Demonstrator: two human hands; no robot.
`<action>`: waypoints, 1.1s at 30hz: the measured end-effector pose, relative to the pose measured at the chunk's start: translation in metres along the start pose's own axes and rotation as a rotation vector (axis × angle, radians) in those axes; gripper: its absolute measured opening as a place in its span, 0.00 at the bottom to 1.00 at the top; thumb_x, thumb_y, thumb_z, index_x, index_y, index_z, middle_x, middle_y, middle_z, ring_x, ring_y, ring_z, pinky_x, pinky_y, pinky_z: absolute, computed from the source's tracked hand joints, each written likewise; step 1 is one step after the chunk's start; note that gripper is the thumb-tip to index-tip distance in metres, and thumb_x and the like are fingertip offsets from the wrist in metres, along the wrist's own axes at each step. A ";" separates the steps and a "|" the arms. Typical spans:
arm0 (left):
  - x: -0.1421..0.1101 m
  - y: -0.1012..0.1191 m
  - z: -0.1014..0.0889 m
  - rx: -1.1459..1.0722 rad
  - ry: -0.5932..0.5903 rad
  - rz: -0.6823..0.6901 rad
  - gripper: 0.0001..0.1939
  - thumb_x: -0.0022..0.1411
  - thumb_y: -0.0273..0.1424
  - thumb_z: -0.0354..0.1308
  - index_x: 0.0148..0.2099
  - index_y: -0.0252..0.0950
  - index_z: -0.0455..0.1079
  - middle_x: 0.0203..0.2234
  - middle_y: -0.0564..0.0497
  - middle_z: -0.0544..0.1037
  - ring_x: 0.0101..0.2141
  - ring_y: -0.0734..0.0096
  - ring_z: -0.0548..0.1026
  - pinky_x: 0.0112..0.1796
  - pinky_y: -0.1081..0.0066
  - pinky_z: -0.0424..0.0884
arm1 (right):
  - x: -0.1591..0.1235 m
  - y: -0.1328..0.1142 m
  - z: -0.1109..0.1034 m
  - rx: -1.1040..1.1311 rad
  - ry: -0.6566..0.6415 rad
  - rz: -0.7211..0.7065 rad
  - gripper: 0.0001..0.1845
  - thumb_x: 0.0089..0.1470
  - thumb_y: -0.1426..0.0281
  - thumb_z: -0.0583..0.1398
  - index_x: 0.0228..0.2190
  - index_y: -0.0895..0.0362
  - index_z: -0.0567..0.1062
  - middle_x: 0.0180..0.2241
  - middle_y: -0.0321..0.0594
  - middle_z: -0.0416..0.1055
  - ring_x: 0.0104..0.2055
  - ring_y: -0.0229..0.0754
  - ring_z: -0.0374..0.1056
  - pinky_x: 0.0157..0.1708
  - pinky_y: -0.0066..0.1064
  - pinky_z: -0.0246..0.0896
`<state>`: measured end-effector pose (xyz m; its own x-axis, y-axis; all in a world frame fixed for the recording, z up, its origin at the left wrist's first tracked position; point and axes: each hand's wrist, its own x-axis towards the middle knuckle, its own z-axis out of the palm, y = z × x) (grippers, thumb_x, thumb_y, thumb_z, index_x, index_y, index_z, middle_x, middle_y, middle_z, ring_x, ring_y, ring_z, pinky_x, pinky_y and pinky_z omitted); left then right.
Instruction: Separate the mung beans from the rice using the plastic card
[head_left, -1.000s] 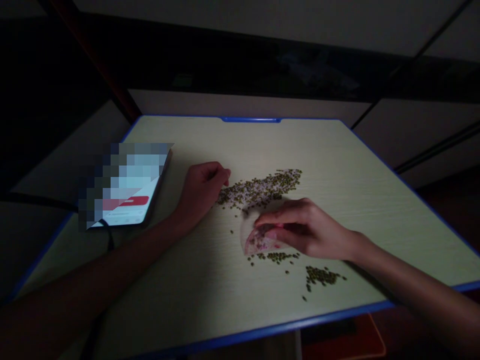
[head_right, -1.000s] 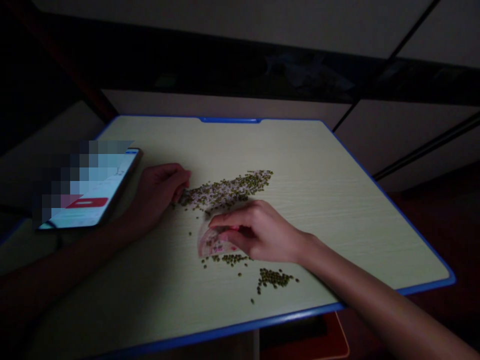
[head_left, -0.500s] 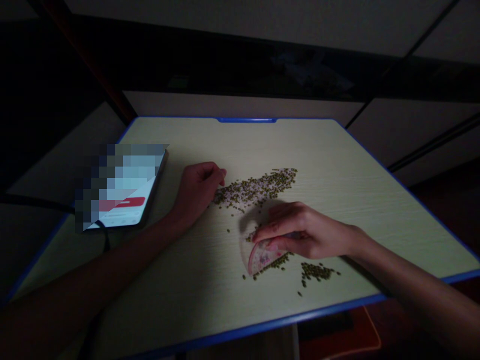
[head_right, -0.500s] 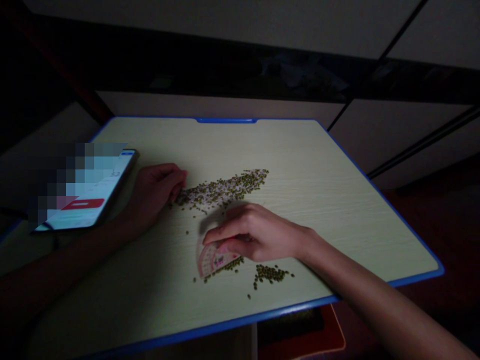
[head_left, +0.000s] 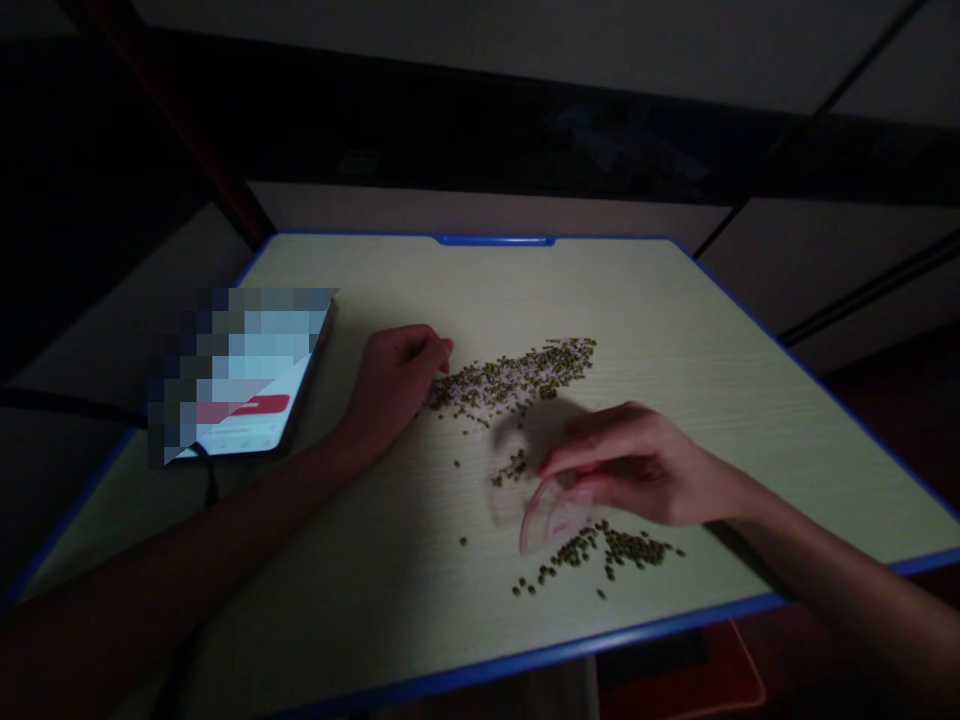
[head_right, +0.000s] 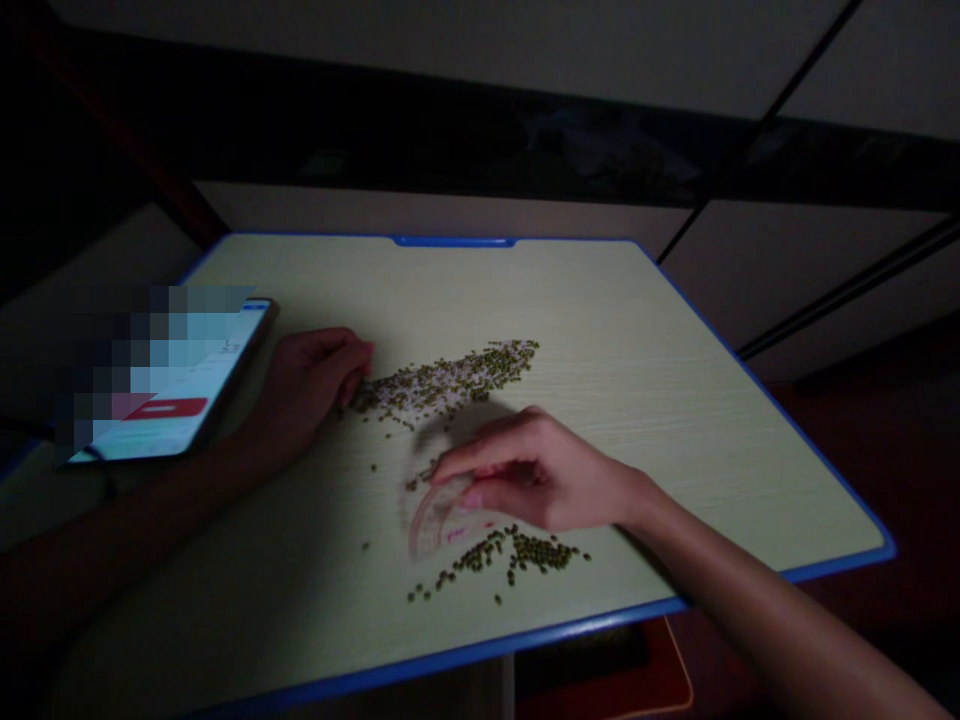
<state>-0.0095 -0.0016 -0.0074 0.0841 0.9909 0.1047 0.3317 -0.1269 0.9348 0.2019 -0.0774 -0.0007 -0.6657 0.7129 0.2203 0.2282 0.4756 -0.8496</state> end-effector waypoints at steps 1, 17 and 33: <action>0.000 0.000 0.000 -0.002 0.002 -0.001 0.12 0.49 0.30 0.52 0.16 0.35 0.60 0.07 0.59 0.58 0.12 0.80 0.55 0.17 0.75 0.51 | -0.003 0.001 -0.002 0.025 0.112 0.047 0.10 0.50 0.75 0.60 0.37 0.60 0.77 0.25 0.40 0.73 0.23 0.34 0.64 0.21 0.27 0.58; 0.001 -0.001 0.000 -0.011 0.001 0.001 0.12 0.49 0.31 0.52 0.16 0.35 0.61 0.07 0.59 0.58 0.12 0.81 0.56 0.17 0.75 0.51 | -0.005 0.019 0.008 0.013 0.491 0.298 0.11 0.49 0.70 0.61 0.36 0.61 0.78 0.16 0.29 0.56 0.17 0.29 0.49 0.14 0.23 0.42; 0.001 -0.002 0.000 -0.013 0.013 -0.009 0.12 0.49 0.32 0.52 0.16 0.35 0.61 0.06 0.59 0.57 0.11 0.81 0.55 0.16 0.77 0.51 | -0.006 0.013 0.004 0.037 0.433 0.284 0.09 0.47 0.76 0.60 0.33 0.63 0.77 0.17 0.29 0.57 0.16 0.28 0.48 0.12 0.22 0.41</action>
<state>-0.0095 -0.0003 -0.0090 0.0691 0.9925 0.1008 0.3198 -0.1178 0.9401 0.2059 -0.0778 -0.0153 -0.2242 0.9629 0.1504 0.3267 0.2197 -0.9193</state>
